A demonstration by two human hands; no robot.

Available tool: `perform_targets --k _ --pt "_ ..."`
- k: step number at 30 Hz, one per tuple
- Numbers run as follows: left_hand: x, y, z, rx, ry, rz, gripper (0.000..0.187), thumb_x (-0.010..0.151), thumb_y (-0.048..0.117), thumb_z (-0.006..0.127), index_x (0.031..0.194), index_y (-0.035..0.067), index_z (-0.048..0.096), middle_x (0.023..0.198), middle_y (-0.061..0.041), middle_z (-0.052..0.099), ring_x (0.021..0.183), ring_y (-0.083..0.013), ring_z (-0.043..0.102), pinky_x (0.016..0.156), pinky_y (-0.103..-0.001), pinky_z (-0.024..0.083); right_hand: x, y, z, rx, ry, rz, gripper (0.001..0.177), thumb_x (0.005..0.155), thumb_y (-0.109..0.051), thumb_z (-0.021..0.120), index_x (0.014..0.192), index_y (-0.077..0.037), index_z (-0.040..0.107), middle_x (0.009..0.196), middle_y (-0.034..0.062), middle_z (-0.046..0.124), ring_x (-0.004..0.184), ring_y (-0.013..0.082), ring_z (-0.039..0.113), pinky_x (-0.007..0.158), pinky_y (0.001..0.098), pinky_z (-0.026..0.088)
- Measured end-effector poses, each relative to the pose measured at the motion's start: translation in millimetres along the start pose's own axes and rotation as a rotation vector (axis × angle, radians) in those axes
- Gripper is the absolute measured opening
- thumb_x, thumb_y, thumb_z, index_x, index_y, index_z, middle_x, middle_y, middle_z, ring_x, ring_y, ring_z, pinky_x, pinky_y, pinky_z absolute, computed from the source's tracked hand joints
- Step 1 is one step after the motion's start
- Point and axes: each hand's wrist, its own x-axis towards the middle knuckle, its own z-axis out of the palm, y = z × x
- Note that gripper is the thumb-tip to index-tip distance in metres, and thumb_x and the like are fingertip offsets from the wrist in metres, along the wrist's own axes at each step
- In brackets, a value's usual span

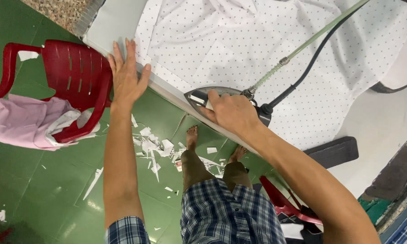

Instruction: The person irons a white polka-dotted shirt on a table using a steam iron and a black pressing block. They repeatedly smooth the fabric, lift and reposition the shirt, and press different sections including the body and sleeves.

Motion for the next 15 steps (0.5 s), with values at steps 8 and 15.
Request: perform_targets --k 8,15 --pt "-214.3 161.7 160.2 0.158 0.456 0.129 0.019 0.067 0.017 0.066 0.085 0.013 0.07 0.078 -0.003 0.06 0.077 -0.0297 0.065 0.065 -0.044 0.052 -90.2 40.2 -15.8 0.18 -0.137 0.051 0.043 0.103 -0.048 0.046 0.11 -0.007 0.054 0.072 0.0215 0.067 0.062 0.041 0.073 0.056 0.0478 0.058" --pt "-208.7 467.7 240.4 -0.5 0.5 0.558 0.043 0.086 0.04 0.072 0.115 0.009 0.07 0.122 -0.006 0.061 0.109 -0.0285 0.061 0.089 -0.048 0.055 -95.3 46.8 -10.7 0.248 -0.054 -0.001 0.041 0.105 -0.049 0.043 0.105 -0.009 0.051 0.069 0.0169 0.066 0.064 0.0365 0.073 0.06 0.0436 0.059"
